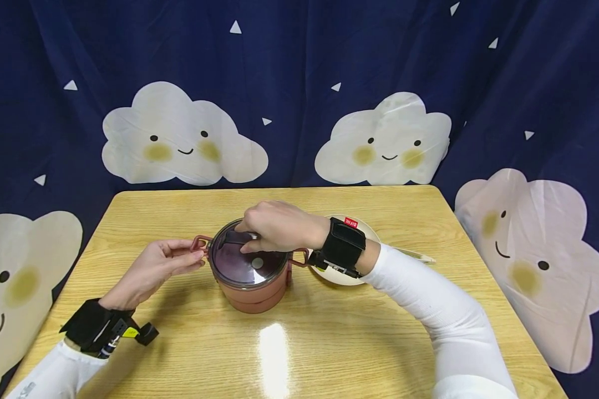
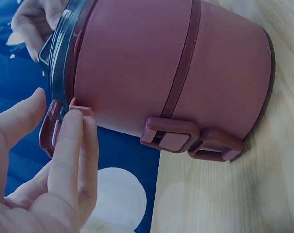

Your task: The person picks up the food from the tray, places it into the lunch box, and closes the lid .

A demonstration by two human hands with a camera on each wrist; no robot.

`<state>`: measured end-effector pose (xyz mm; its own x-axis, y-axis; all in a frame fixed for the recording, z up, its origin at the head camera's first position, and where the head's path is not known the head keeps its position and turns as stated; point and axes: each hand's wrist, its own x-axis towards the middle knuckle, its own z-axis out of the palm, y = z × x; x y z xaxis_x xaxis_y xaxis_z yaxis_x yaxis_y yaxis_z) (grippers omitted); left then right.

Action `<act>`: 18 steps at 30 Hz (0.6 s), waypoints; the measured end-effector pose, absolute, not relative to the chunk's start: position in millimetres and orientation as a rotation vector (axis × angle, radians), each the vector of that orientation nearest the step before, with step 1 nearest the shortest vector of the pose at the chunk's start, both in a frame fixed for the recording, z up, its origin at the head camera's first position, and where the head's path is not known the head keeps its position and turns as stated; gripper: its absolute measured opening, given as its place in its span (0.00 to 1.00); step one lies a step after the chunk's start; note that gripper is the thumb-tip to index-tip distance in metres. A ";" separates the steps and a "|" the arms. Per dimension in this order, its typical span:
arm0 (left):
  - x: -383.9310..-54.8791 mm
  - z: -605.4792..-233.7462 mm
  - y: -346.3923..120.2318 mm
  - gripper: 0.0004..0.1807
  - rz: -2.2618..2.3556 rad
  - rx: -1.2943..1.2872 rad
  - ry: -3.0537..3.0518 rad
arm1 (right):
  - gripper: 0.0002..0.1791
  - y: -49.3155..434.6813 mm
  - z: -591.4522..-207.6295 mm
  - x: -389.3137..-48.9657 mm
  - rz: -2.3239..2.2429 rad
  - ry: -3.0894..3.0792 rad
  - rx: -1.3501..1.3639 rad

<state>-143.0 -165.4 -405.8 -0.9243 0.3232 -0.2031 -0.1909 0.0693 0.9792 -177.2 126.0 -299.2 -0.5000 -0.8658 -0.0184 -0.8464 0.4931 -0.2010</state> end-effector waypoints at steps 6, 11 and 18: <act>-144.8 -401.9 -166.6 0.33 1.826 0.182 2.100 | 0.23 142.0 -303.6 -173.1 -0.341 2.688 -1.468; -145.5 -397.6 -168.6 0.36 1.661 0.270 2.289 | 0.30 164.6 -304.3 -167.6 -0.444 2.738 -1.329; -149.8 -394.2 -169.9 0.35 1.545 0.423 2.466 | 0.32 192.5 -311.5 -159.3 -0.486 2.781 -1.154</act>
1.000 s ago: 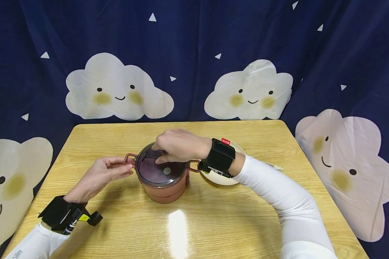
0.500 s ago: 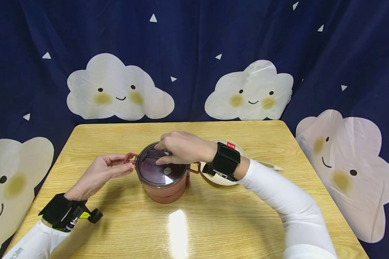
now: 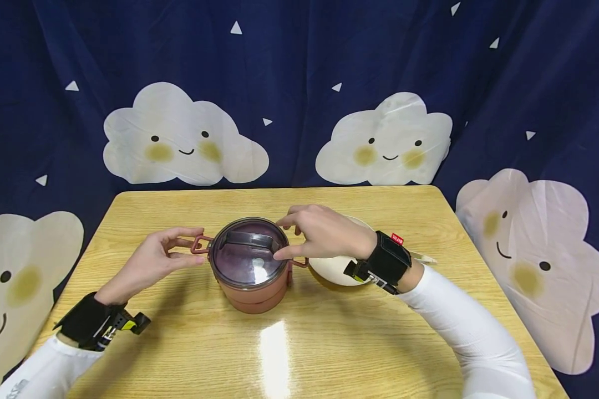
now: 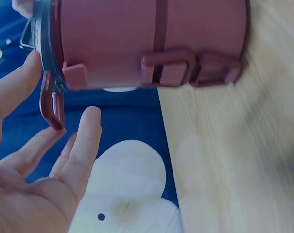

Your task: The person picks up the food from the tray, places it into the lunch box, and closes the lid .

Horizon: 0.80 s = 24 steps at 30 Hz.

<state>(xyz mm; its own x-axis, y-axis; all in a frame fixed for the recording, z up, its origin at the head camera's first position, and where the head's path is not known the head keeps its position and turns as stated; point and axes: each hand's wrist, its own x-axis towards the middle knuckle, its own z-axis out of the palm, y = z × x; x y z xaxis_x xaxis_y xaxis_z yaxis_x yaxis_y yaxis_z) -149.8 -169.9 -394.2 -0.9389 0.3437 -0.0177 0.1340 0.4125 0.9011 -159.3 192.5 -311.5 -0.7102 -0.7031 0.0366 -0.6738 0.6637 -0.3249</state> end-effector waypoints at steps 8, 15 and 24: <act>-154.4 -390.4 -167.2 0.29 1.483 0.569 2.550 | 0.26 206.0 -331.1 -148.8 -0.534 2.787 -1.057; -161.4 -392.2 -165.2 0.24 1.442 0.644 2.569 | 0.12 204.5 -348.1 -148.7 -0.601 2.758 -1.125; -161.1 -392.9 -164.0 0.20 1.379 0.661 2.632 | 0.06 209.4 -356.0 -151.1 -0.709 2.705 -1.200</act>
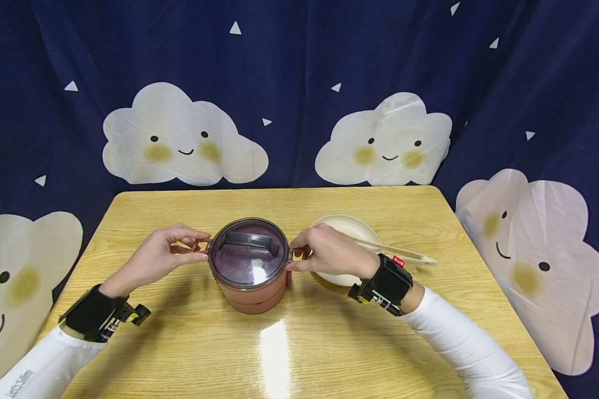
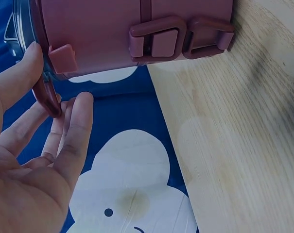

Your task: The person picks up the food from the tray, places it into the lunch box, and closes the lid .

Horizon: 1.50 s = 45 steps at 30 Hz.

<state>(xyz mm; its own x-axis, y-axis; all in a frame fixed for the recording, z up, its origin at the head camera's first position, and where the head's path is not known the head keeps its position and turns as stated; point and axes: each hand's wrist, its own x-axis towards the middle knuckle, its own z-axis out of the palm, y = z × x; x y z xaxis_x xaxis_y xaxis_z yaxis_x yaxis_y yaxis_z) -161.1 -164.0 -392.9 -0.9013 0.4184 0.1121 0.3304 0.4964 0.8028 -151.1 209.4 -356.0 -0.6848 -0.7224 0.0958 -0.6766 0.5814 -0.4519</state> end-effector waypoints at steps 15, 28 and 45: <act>-152.2 -395.7 -165.4 0.19 1.385 0.650 2.645 | 0.11 214.1 -364.7 -155.7 -0.815 2.673 -1.216; -148.3 -397.5 -165.4 0.18 1.371 0.649 2.678 | 0.05 216.7 -366.2 -165.4 -0.800 2.598 -1.236; -143.8 -387.0 -165.3 0.24 1.219 0.824 2.762 | 0.24 226.4 -364.9 -154.5 -0.865 2.823 -1.169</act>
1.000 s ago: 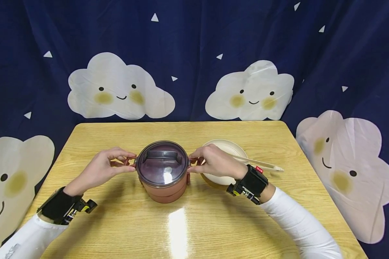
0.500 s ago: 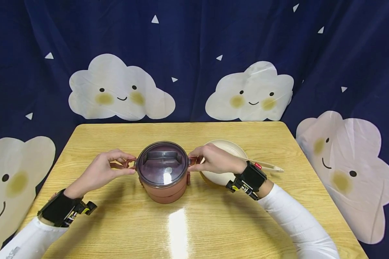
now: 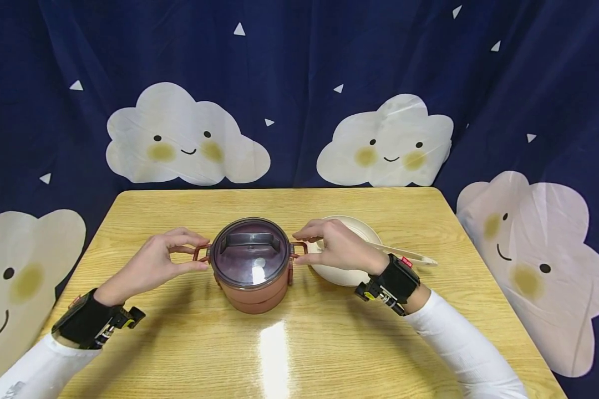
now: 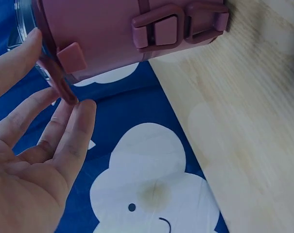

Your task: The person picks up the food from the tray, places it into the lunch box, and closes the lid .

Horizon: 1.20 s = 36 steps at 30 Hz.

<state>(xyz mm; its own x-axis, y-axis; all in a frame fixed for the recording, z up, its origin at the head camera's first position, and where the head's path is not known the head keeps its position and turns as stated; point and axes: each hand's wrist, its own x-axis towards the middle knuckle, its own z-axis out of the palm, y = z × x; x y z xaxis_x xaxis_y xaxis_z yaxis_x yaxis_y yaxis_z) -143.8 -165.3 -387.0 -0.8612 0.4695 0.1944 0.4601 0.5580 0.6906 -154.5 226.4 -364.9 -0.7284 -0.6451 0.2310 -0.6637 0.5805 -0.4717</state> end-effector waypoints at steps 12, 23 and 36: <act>-145.5 -379.3 -158.7 0.20 1.071 0.911 2.841 | 0.18 219.7 -369.5 -152.5 0.957 -2.779 1.115; -147.9 -382.8 -156.5 0.18 1.261 0.757 2.688 | 0.16 215.6 -381.6 -154.7 1.158 -2.768 1.037; -147.9 -393.8 -155.1 0.18 1.417 0.656 2.577 | 0.18 213.5 -387.6 -151.6 1.359 -2.818 0.875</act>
